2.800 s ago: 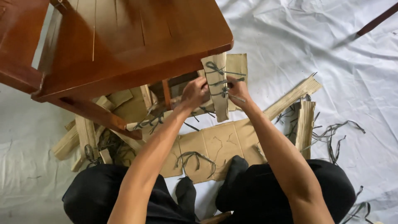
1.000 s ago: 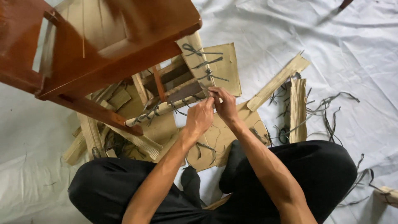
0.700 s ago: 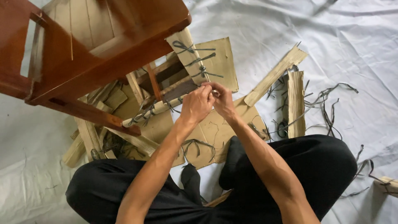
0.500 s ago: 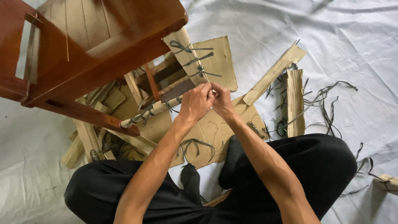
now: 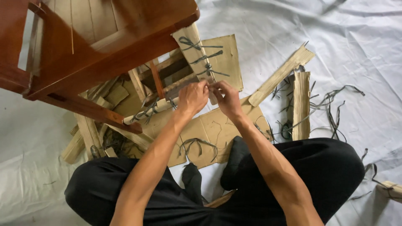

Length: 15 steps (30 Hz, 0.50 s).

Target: Wrapping wooden chair legs with cardboard strips and securing them with plastic ties.

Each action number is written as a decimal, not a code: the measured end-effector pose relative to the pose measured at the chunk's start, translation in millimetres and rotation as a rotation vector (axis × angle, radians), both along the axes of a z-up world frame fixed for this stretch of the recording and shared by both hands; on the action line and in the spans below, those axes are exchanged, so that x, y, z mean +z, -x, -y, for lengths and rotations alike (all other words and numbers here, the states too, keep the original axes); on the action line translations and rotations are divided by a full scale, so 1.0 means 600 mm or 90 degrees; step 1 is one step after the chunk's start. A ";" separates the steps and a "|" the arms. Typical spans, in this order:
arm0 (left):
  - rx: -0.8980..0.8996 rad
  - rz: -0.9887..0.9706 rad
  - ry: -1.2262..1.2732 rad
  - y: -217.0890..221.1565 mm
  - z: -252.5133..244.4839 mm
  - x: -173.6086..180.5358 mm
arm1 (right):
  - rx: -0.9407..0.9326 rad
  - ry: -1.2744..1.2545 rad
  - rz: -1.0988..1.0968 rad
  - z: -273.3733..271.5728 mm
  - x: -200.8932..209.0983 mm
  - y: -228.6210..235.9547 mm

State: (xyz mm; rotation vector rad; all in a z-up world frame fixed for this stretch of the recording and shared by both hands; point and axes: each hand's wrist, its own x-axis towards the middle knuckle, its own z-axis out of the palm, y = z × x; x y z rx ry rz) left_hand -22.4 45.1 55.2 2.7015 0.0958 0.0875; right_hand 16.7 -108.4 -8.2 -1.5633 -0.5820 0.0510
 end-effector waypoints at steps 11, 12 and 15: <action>0.323 -0.041 0.346 -0.010 0.027 -0.067 | -0.149 0.121 0.289 -0.009 0.024 0.016; 0.325 -0.041 0.346 -0.010 0.027 -0.083 | -0.147 0.120 0.289 -0.008 0.024 0.017; 0.337 0.012 0.676 -0.013 0.029 -0.134 | -0.164 0.100 0.271 -0.008 0.021 0.018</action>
